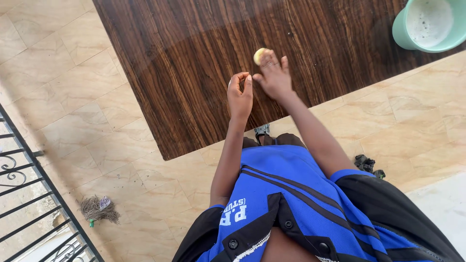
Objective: The recorder cleans a table using a sponge, cleaning liquid from a bowl, and a cloth.
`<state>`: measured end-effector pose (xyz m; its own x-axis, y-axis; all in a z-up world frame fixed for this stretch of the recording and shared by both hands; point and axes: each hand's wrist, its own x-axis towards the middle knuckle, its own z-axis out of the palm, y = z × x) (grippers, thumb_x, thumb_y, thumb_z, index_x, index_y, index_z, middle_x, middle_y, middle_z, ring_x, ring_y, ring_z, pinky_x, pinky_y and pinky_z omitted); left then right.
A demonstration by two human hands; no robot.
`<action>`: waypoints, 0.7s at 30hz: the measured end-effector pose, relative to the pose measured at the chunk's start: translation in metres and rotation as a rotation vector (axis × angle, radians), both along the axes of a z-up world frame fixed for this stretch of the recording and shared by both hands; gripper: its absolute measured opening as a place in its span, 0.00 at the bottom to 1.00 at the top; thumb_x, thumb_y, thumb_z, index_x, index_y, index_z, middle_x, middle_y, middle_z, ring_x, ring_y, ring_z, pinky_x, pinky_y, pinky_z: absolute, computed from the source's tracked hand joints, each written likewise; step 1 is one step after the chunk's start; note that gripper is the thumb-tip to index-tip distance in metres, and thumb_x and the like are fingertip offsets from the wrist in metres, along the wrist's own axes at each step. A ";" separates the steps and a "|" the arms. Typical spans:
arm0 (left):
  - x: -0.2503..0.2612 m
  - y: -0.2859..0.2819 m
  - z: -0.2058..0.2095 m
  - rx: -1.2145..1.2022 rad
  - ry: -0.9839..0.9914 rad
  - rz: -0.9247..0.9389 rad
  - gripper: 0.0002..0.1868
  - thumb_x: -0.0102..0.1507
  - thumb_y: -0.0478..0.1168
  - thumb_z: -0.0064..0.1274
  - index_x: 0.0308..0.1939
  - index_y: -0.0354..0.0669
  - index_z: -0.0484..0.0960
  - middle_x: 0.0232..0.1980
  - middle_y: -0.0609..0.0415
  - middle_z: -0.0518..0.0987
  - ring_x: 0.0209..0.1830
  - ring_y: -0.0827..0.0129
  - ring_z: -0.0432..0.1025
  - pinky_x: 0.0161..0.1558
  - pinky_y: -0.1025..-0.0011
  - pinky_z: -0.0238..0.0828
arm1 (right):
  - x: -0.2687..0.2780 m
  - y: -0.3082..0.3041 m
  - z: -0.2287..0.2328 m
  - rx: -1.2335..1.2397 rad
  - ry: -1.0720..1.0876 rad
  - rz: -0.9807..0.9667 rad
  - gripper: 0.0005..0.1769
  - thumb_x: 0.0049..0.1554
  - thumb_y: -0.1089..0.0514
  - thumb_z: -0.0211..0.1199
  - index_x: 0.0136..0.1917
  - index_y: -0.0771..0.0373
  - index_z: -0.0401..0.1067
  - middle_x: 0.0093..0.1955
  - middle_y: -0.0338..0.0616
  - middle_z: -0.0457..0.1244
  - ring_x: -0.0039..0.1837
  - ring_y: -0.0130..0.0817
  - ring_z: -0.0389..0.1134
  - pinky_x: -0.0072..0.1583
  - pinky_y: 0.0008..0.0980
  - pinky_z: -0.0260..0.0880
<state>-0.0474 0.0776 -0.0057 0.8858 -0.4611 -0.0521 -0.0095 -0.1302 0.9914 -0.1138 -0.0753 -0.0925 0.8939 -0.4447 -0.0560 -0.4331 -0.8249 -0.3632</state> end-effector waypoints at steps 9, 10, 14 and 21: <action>-0.026 -0.012 0.002 -0.012 0.012 -0.047 0.10 0.71 0.40 0.53 0.50 0.36 0.80 0.48 0.53 0.78 0.49 0.73 0.73 0.54 0.72 0.71 | -0.064 -0.059 0.004 0.008 0.216 -0.307 0.52 0.67 0.25 0.31 0.85 0.69 0.31 0.88 0.59 0.28 0.87 0.49 0.22 0.79 0.55 0.17; -0.026 -0.011 0.001 -0.012 0.009 -0.047 0.10 0.71 0.40 0.53 0.50 0.36 0.80 0.48 0.53 0.78 0.49 0.73 0.73 0.54 0.72 0.71 | -0.056 -0.026 0.001 0.009 0.213 -0.307 0.52 0.67 0.25 0.31 0.85 0.69 0.31 0.88 0.59 0.28 0.87 0.49 0.22 0.79 0.55 0.17; -0.026 -0.017 -0.003 -0.022 0.012 -0.023 0.10 0.70 0.40 0.54 0.50 0.36 0.80 0.47 0.54 0.79 0.47 0.73 0.74 0.52 0.73 0.72 | -0.034 0.075 -0.012 0.077 0.097 0.040 0.46 0.66 0.36 0.43 0.85 0.65 0.42 0.87 0.53 0.40 0.89 0.46 0.31 0.83 0.53 0.21; -0.028 -0.033 -0.008 -0.049 0.197 -0.063 0.12 0.70 0.40 0.52 0.52 0.35 0.78 0.49 0.52 0.77 0.45 0.67 0.78 0.51 0.69 0.75 | -0.046 0.003 -0.002 0.007 0.071 -0.026 0.40 0.68 0.36 0.37 0.85 0.59 0.44 0.88 0.49 0.40 0.88 0.41 0.33 0.81 0.51 0.21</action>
